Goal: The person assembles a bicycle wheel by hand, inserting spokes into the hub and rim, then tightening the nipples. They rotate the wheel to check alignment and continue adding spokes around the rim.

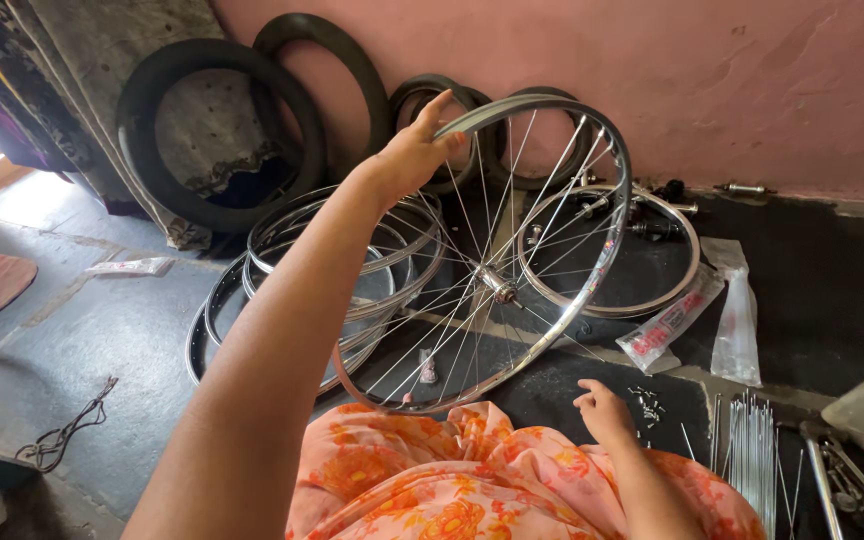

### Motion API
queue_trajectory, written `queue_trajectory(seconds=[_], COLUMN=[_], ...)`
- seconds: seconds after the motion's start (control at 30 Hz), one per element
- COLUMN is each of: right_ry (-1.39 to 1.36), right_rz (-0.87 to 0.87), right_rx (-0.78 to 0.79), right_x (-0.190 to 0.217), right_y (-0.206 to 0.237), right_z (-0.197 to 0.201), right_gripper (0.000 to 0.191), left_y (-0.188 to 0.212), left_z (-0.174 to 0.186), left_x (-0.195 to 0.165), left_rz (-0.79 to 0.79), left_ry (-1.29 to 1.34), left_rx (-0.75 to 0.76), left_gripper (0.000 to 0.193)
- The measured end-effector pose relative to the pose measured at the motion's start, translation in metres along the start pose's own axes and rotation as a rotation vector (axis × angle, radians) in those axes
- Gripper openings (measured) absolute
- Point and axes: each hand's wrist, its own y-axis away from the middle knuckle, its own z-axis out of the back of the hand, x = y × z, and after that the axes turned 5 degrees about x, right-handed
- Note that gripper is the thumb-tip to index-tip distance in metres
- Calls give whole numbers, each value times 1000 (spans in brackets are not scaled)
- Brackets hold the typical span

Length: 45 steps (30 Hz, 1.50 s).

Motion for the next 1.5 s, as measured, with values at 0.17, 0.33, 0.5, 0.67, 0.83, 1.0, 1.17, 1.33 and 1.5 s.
queue_trajectory(seconds=[0.17, 0.33, 0.5, 0.67, 0.83, 1.0, 1.17, 1.33, 1.5], right_ry=[-9, -25, -13, -69, 19, 568, 706, 726, 635], right_rz=[5, 19, 45, 110, -49, -529, -465, -463, -470], right_rx=[15, 21, -3, -75, -292, -215, -385, -567, -546], right_x=[1, -2, -7, -39, -108, -147, -154, -154, -155], right_y=[0, -2, -4, -3, 51, 129, 163, 164, 156], right_z=[0, -1, -3, 43, 136, 161, 126, 104, 115], right_gripper=[39, 39, 38, 41, 47, 47, 38, 29, 27], left_y=[-5, -2, 8, 16, 9, -7, -20, -23, -22], left_z=[-3, 1, 5, 8, 9, 15, 6, -1, -2], left_x=[-5, -9, -18, -28, -23, -10, -18, -30, -31], left_rz=[59, 94, 166, 212, 127, 140, 110, 202, 128], left_ry=[-155, -211, -221, -150, -125, -148, -206, -237, -236], left_rx=[-84, -110, -125, -114, -106, -17, 9, 3, -3], left_gripper=[70, 68, 68, 68, 69, 71, 71, 71, 70])
